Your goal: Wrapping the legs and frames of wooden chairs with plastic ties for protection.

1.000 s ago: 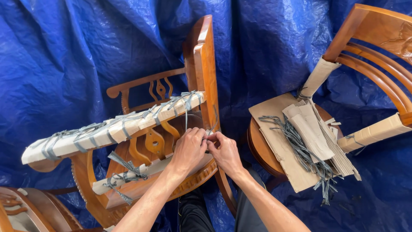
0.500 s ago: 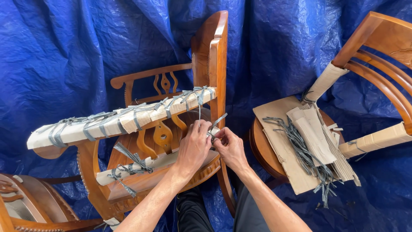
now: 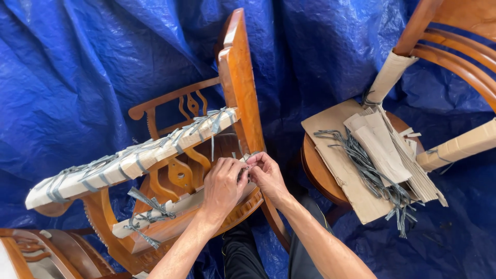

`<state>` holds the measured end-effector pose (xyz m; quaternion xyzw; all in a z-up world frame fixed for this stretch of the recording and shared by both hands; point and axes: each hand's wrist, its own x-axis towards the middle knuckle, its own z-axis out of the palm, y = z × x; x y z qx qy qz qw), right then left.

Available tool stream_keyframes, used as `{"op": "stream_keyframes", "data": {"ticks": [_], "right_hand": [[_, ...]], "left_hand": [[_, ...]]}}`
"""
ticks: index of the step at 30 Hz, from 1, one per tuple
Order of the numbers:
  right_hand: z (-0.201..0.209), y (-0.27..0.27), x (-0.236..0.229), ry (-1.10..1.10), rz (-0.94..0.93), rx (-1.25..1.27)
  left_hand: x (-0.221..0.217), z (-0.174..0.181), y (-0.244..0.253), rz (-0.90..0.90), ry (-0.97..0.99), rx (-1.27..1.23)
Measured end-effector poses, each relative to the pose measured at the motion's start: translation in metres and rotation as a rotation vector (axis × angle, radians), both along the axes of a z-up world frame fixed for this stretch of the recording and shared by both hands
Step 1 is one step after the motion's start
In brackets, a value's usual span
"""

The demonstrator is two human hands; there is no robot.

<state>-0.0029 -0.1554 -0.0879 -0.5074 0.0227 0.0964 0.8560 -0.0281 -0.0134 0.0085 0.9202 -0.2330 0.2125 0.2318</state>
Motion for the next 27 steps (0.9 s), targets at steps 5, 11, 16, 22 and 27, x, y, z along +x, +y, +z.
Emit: {"op": "stream_keyframes", "data": {"ticks": [5,11,16,22,27], "right_hand": [[0.013,-0.005,0.0,0.093,0.036,0.0],[0.022,-0.011,0.003,0.136,0.094,-0.124],[0.026,-0.012,0.004,0.141,0.143,-0.15],[0.005,-0.003,0.001,0.104,0.088,-0.181],[0.021,0.009,-0.007,-0.066,-0.169,-0.53]], "left_hand": [[0.003,-0.002,0.0,-0.009,0.015,0.087],[0.008,-0.015,0.006,0.016,0.012,0.218],[0.007,-0.013,0.01,0.004,0.022,0.207],[0.01,-0.015,0.019,-0.045,-0.017,0.184],[0.018,-0.02,0.023,-0.019,-0.018,0.37]]}}
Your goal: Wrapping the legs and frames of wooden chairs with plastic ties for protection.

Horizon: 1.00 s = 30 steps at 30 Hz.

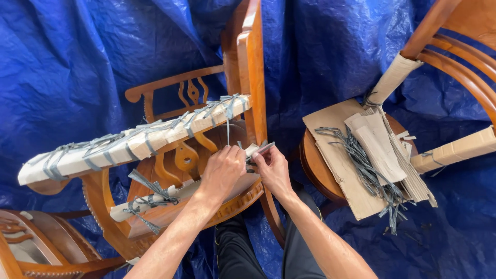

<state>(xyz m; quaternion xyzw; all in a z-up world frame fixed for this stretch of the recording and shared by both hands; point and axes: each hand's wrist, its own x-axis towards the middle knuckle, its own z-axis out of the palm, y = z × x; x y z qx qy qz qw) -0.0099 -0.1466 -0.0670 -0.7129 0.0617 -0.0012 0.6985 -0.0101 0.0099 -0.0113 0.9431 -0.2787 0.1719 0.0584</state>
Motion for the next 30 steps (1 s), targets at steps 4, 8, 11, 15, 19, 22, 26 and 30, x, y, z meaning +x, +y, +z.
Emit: {"op": "stream_keyframes", "data": {"ticks": [4,8,11,15,19,22,26,30], "right_hand": [[-0.018,0.001,-0.005,-0.089,-0.06,-0.188],[-0.035,0.005,-0.007,-0.098,-0.098,-0.134],[-0.049,0.001,-0.006,-0.07,-0.103,-0.063],[-0.052,-0.001,-0.011,0.06,-0.1,0.055],[-0.048,-0.006,-0.014,0.145,-0.102,0.176],[-0.061,-0.01,-0.016,0.17,-0.083,0.307],[-0.069,-0.017,-0.018,0.172,-0.051,0.441],[-0.071,-0.025,-0.03,0.242,-0.057,0.502]], "left_hand": [[0.001,0.0,-0.001,0.067,0.017,0.079],[0.002,-0.001,0.001,0.12,0.093,0.024],[0.003,0.001,0.0,0.134,0.082,0.002],[-0.001,0.009,-0.001,0.133,-0.019,0.049],[-0.001,0.007,-0.002,0.113,-0.05,0.075],[-0.002,0.013,-0.001,0.097,-0.026,0.078],[0.0,0.009,0.002,0.11,0.016,0.034],[-0.003,0.017,-0.003,0.137,0.071,-0.022]]}}
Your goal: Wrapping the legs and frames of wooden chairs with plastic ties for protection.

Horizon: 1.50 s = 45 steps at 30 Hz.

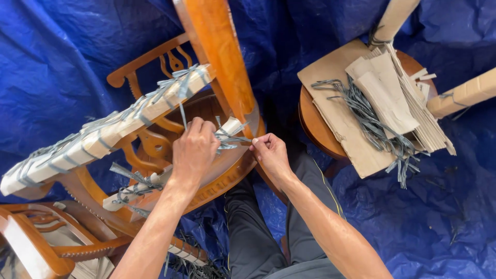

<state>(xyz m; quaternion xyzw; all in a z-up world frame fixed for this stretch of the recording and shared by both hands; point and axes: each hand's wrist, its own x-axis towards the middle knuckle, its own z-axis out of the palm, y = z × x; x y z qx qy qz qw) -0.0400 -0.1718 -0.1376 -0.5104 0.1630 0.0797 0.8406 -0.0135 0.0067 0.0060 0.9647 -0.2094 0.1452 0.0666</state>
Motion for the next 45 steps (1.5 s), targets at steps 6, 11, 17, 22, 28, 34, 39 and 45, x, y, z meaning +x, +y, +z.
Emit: {"op": "stream_keyframes", "data": {"ticks": [6,11,17,22,28,34,39,45], "right_hand": [[-0.039,-0.022,-0.009,0.051,-0.028,-0.05],[-0.063,-0.059,-0.017,0.056,-0.091,-0.169],[-0.05,-0.126,-0.025,-0.082,-0.242,-0.772],[-0.044,-0.195,-0.019,-0.252,-0.34,-1.456],[-0.042,-0.254,-0.007,-0.211,-0.234,-1.896],[-0.081,-0.29,-0.007,-0.065,-0.134,-2.061],[-0.079,-0.286,-0.013,-0.141,-0.161,-2.034],[-0.037,-0.235,-0.006,-0.458,-0.276,-1.886]], "left_hand": [[-0.007,0.02,-0.008,0.009,0.019,-0.122],[-0.022,0.025,-0.012,0.032,0.04,-0.192],[-0.066,0.012,-0.015,0.095,-0.012,-0.412],[-0.104,-0.018,-0.018,0.191,0.049,-0.65],[-0.136,-0.04,-0.019,0.263,0.055,-0.829],[-0.144,-0.044,-0.005,0.307,0.046,-0.909],[-0.146,-0.045,0.003,0.316,0.041,-0.932],[-0.141,-0.038,-0.004,0.327,0.028,-0.935]]}}
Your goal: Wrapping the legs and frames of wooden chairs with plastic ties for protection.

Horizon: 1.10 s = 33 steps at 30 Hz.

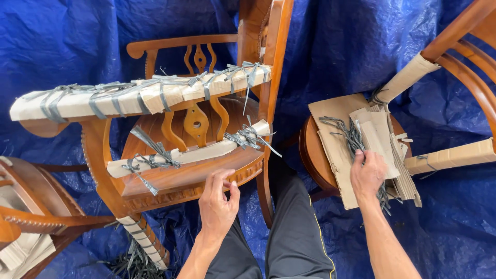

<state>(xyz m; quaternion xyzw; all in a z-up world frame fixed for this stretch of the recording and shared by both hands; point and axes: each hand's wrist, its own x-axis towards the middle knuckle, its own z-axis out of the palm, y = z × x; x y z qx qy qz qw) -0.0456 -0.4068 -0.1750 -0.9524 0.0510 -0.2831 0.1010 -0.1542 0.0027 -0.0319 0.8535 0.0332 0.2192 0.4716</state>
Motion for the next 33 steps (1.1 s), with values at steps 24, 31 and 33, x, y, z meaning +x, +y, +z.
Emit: {"op": "stream_keyframes", "data": {"ticks": [24,31,33], "right_hand": [[0.095,0.198,0.012,0.857,0.492,0.824],[0.104,0.214,0.023,0.864,0.47,0.817],[0.097,0.22,0.026,0.836,0.533,0.88]], "left_hand": [[0.14,-0.015,-0.035,-0.172,0.157,0.648],[0.135,0.007,-0.036,-0.19,0.151,0.633],[0.134,0.015,-0.035,-0.171,0.201,0.539]]}}
